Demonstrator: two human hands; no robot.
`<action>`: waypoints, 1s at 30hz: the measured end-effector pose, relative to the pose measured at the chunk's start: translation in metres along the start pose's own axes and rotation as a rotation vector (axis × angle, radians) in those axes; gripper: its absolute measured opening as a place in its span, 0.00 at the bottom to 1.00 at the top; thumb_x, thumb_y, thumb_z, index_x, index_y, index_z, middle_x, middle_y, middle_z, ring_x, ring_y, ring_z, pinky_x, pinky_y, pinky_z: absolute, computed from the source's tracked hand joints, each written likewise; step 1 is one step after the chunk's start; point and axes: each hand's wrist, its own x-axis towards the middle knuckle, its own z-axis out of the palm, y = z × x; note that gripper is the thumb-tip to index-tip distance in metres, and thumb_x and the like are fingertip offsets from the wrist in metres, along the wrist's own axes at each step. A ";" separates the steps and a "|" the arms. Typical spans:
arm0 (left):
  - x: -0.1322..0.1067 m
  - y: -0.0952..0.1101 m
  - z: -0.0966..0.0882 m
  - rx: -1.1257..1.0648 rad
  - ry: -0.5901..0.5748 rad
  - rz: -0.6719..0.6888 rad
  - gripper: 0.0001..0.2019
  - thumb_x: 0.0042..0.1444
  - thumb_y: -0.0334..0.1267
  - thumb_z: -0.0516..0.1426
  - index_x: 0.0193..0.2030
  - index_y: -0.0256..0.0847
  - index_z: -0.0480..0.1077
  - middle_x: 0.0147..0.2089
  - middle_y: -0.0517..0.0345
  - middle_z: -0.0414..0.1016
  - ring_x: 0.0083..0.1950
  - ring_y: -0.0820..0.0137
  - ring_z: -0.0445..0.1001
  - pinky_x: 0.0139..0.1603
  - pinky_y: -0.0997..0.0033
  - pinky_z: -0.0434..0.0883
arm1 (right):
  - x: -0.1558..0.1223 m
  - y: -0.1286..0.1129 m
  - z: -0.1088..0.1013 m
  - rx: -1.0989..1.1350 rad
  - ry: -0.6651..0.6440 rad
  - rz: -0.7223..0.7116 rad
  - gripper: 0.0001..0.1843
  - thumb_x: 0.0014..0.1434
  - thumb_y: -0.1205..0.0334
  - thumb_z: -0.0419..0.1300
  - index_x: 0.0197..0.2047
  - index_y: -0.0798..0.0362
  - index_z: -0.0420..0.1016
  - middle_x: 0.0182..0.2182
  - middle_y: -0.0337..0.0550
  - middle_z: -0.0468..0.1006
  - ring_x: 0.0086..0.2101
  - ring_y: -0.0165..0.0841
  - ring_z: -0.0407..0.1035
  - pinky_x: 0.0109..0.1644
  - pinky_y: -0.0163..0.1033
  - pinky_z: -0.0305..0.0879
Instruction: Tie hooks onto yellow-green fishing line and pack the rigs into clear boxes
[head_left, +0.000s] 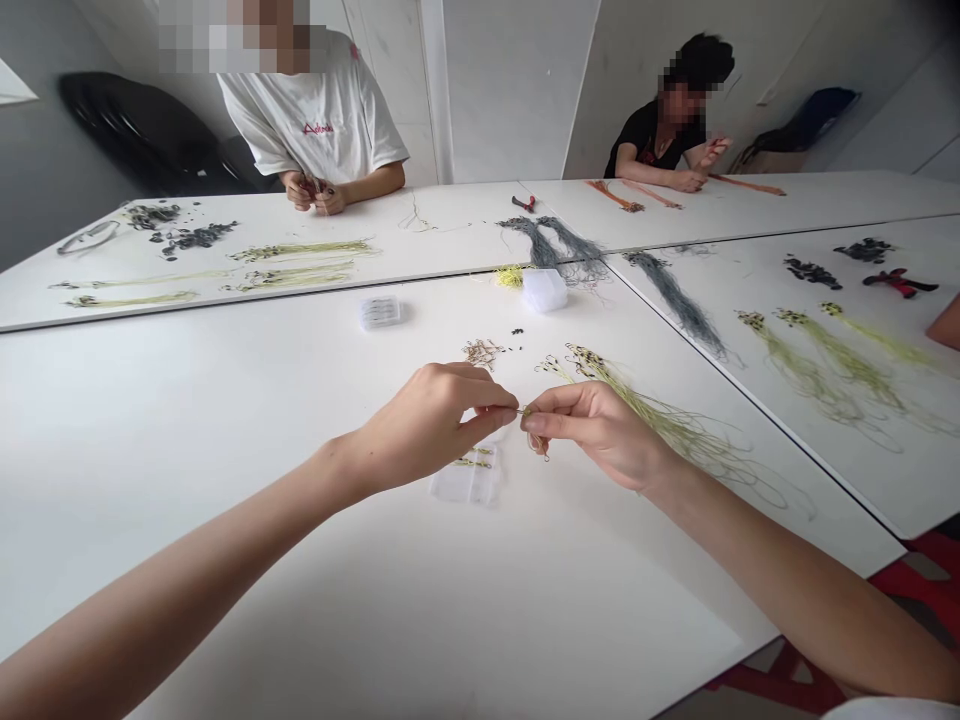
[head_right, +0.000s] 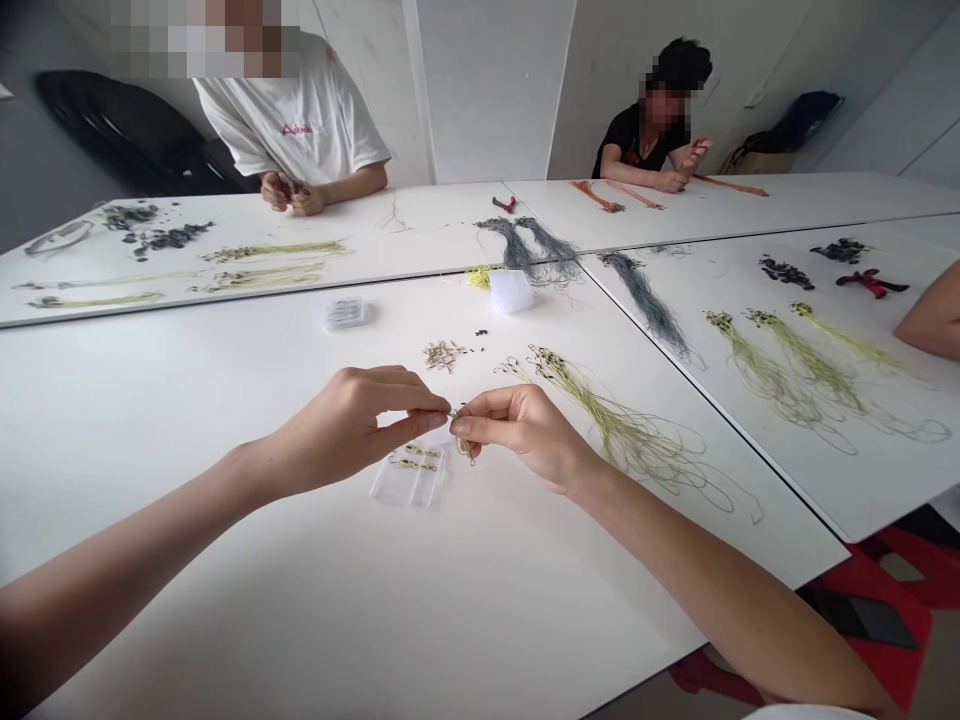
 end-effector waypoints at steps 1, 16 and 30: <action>0.000 0.001 0.001 -0.022 0.016 -0.031 0.10 0.63 0.36 0.54 0.40 0.43 0.78 0.32 0.58 0.77 0.32 0.71 0.71 0.32 0.71 0.64 | 0.000 0.000 0.000 -0.008 0.008 -0.004 0.06 0.56 0.62 0.65 0.31 0.56 0.79 0.25 0.41 0.75 0.30 0.30 0.67 0.40 0.40 0.65; 0.000 0.007 0.020 -0.841 0.044 -0.490 0.10 0.57 0.44 0.59 0.35 0.42 0.80 0.37 0.54 0.80 0.39 0.64 0.74 0.40 0.65 0.68 | -0.001 0.002 0.002 -0.083 0.109 -0.050 0.08 0.56 0.59 0.65 0.31 0.56 0.79 0.25 0.41 0.76 0.30 0.31 0.69 0.41 0.41 0.66; 0.000 0.014 0.047 -1.276 0.179 -0.568 0.10 0.57 0.44 0.60 0.30 0.41 0.77 0.30 0.59 0.72 0.35 0.71 0.64 0.42 0.65 0.62 | 0.002 0.009 0.003 -0.015 0.163 -0.043 0.08 0.53 0.59 0.67 0.30 0.55 0.81 0.26 0.42 0.78 0.30 0.32 0.71 0.43 0.43 0.67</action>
